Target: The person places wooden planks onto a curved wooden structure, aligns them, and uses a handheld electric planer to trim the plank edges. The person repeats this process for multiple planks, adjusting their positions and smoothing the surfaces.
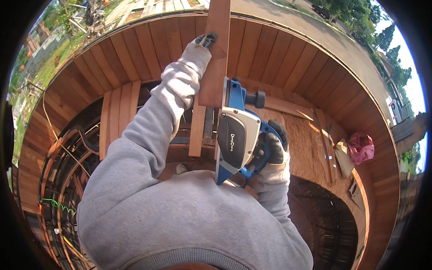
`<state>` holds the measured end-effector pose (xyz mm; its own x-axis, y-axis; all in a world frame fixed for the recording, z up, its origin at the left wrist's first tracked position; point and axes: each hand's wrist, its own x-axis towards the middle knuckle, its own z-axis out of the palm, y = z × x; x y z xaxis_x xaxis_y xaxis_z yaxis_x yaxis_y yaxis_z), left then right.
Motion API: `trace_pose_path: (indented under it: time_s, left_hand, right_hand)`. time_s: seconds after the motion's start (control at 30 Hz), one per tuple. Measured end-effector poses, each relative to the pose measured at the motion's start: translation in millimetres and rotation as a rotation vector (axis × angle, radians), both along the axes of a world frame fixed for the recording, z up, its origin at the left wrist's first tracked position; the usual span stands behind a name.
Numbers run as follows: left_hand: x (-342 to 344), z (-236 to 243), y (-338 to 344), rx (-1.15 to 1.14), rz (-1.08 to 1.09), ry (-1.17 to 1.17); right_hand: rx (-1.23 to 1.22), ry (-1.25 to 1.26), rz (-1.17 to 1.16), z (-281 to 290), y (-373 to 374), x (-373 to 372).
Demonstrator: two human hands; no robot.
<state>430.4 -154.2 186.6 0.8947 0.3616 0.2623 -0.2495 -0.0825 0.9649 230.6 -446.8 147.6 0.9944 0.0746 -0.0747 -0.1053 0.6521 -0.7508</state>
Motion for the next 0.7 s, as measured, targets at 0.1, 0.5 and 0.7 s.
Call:
trace_pose_path:
  time_s: [0.1, 0.5, 0.7]
  left_hand:
    - [-26.3, 5.1, -17.8, 0.137, 0.054, 0.077]
    - [-42.0, -25.4, -35.0, 0.142, -0.001, 0.072]
    - [-63.2, -49.0, -50.3, -0.042, -0.125, 0.124]
  right_hand:
    - [0.039, -0.002, 0.034, -2.9, -1.1, 5.1]
    - [0.072, -0.085, -0.009, -16.0, 3.0, 39.0]
    - [0.075, -0.125, -0.015, -10.1, -1.6, 58.8]
